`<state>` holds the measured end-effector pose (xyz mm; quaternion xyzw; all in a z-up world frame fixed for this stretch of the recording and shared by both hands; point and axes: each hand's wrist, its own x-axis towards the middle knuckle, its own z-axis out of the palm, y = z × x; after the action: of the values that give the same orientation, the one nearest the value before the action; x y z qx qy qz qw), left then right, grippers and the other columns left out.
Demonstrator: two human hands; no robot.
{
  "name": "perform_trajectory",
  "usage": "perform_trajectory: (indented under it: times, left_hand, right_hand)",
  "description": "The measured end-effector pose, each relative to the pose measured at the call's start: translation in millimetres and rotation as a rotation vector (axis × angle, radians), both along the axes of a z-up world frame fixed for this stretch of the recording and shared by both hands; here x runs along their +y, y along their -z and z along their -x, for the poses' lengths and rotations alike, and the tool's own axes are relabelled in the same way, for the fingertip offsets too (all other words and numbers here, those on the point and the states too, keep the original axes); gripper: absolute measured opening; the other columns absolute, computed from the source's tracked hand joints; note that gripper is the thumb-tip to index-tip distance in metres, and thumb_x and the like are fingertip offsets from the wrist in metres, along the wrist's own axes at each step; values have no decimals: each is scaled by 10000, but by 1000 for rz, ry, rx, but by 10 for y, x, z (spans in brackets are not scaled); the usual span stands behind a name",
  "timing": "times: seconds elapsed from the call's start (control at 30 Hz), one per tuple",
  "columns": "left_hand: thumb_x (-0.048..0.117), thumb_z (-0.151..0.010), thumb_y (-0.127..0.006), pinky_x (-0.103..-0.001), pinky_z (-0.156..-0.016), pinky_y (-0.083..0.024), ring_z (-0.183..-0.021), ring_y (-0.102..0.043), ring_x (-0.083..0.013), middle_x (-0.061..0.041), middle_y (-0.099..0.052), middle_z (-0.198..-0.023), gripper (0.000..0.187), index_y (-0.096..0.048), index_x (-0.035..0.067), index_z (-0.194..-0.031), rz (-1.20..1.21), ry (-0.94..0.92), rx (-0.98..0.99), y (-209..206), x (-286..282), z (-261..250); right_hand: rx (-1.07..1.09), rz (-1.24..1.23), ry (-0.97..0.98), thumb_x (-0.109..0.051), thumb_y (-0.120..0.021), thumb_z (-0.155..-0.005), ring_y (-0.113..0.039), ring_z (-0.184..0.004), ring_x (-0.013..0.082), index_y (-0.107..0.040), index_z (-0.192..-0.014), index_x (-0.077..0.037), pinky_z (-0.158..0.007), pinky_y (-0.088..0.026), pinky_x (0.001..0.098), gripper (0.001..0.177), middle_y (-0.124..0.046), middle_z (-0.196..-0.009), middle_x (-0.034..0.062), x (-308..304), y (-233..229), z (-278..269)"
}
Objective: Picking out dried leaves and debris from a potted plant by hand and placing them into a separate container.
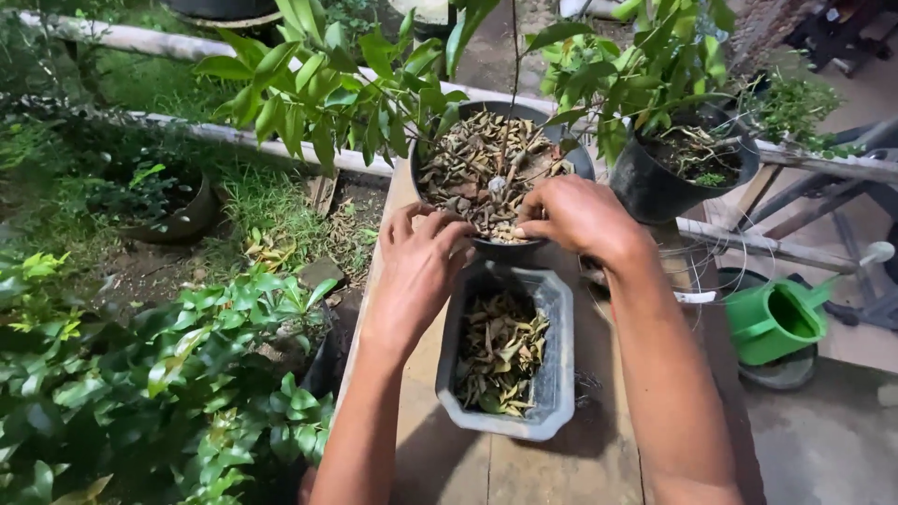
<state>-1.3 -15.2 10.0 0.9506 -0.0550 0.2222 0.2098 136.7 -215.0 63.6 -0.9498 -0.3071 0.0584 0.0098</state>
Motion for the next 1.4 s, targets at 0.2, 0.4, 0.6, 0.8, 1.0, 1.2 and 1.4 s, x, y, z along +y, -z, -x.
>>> perform_trajectory:
  times: [0.2, 0.4, 0.6, 0.8, 1.0, 1.2, 1.4]
  left_hand:
    - [319, -970, -653, -489, -1089, -364, -1287, -448, -254, 45, -674, -1169, 225, -723, 243, -1170, 63, 0, -9, -36, 0, 5]
    - [257, -973, -649, -477, -1045, -410, -1236, -510, -300, -2, -682, -1248, 277, -705, 207, -1239, 206, 55, -31, -113, 46, 5]
    - [205, -957, -668, -457, -1020, -448, -1203, -567, -307, -33, -711, -1211, 271, -709, 184, -1225, 348, 201, -68, -14, 1, -20]
    - [166, -917, -678, -515, -860, -575, -958, -736, -388, -159, -776, -987, 235, -746, 85, -1127, 200, 517, 374, -403, -214, 415]
    - [260, -938, -679, -561, -794, -579, -933, -732, -424, -172, -755, -920, 206, -680, 79, -1036, 201, 470, 436, -502, -249, 395]
    - [312, -944, -671, -424, -727, -584, -909, -711, -278, -34, -702, -914, 171, -658, 208, -1079, 64, 138, 184, -258, 112, 206]
    - [207, -917, -711, -526, -798, -575, -1160, -572, -414, -180, -499, -1364, 387, -585, 98, -1266, 61, 44, 57, -340, 144, 247]
  right_hand:
    - [-98, -523, -86, -237, -805, -870, -753, -939, 287, -781, -963, -165, -844, -581, 433, 120, -792, -897, 73, -281, -126, 451]
    - [221, -399, -190, -236, -778, -836, -773, -947, 309, -805, -957, -150, -853, -607, 457, 151, -836, -941, 76, -582, 71, 1136]
    - [-47, -520, -135, -178, -750, -894, -744, -976, 321, -794, -1011, -108, -912, -571, 452, 144, -796, -982, 121, -455, 130, 931]
    - [-30, -446, -249, -120, -676, -941, -692, -1000, 390, -751, -1179, -94, -905, -539, 483, 251, -749, -1027, 189, -64, -314, 553]
    - [182, -96, -237, -96, -717, -916, -639, -1004, 283, -714, -1311, -135, -892, -530, 424, 397, -668, -1116, 141, 431, -454, 446]
    - [-38, -154, -351, -310, -809, -839, -664, -1012, 377, -743, -1079, -123, -887, -539, 490, 311, -656, -1028, 143, 316, 140, 37]
    - [11, -631, -270, -18, -805, -843, -695, -1086, 290, -740, -1090, -92, -1000, -534, 435, 266, -719, -1100, 106, 163, 37, 140]
